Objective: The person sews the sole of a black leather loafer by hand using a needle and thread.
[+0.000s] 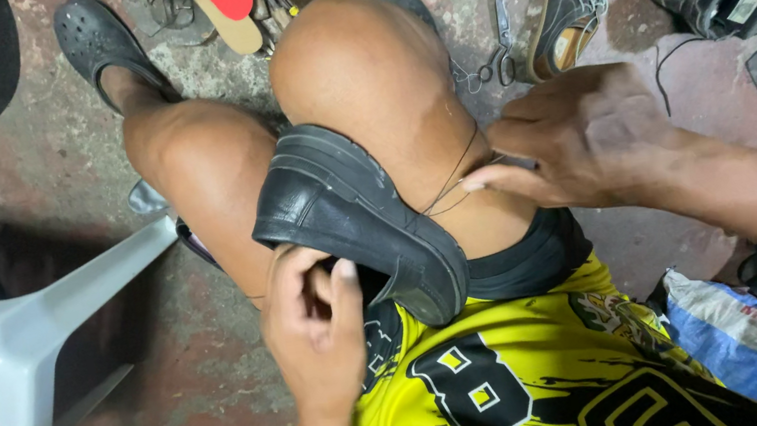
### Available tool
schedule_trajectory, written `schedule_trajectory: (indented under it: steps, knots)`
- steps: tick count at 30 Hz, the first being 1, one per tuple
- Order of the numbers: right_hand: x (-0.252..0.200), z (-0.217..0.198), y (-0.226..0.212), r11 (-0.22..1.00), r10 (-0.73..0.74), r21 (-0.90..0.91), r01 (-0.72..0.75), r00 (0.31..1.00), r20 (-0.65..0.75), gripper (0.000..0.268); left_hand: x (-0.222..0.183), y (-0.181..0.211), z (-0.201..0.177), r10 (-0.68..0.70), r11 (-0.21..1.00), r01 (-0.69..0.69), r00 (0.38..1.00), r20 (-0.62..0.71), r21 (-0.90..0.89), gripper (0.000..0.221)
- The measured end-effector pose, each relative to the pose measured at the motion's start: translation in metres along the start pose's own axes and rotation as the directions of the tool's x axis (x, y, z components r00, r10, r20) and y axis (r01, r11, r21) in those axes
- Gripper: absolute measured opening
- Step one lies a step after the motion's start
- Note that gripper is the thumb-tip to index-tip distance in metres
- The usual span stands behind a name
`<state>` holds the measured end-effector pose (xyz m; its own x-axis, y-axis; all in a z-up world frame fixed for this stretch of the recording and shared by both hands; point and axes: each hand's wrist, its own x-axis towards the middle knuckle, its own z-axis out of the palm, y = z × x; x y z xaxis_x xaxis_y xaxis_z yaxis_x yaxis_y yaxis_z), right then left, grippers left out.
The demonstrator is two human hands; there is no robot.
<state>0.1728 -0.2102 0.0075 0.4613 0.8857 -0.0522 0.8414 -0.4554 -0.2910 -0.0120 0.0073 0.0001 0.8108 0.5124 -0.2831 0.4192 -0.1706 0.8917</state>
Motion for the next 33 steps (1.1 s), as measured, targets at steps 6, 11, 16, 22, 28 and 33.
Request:
schedule_trajectory:
  steps: [6,11,16,22,28,33]
  knots:
    - [-0.012,0.001,-0.021,0.998,0.056,0.033,-0.058,0.997,0.058,0.044,-0.020,0.023,0.023,0.491,0.806,-0.477,0.870,0.054,0.351,0.032]
    - [-0.012,-0.003,-0.028,0.994,-0.041,0.094,0.054,0.990,-0.132,0.047,-0.008,0.032,0.036,0.524,0.736,-0.546,0.834,0.174,0.400,0.015]
    - [-0.005,0.010,-0.023,0.947,-0.216,0.247,0.204,0.976,0.021,0.046,-0.006,0.022,0.027,0.463,0.834,-0.497,0.867,0.186,0.240,0.009]
    - [0.000,0.027,-0.030,0.892,-0.148,0.422,0.161,0.987,-0.064,0.031,-0.015,0.014,0.020,0.341,0.926,-0.345,0.938,0.057,0.150,0.005]
    - [-0.012,0.019,-0.027,0.765,-0.043,0.640,-0.071,0.986,0.161,0.013,-0.027,0.008,0.020,0.222,0.970,-0.221,0.975,0.004,-0.099,0.009]
    - [-0.018,0.001,-0.022,0.633,-0.005,0.762,-0.135,0.984,0.178,0.013,-0.029,0.022,0.020,0.174,0.949,-0.109,0.963,0.204,-0.295,0.036]
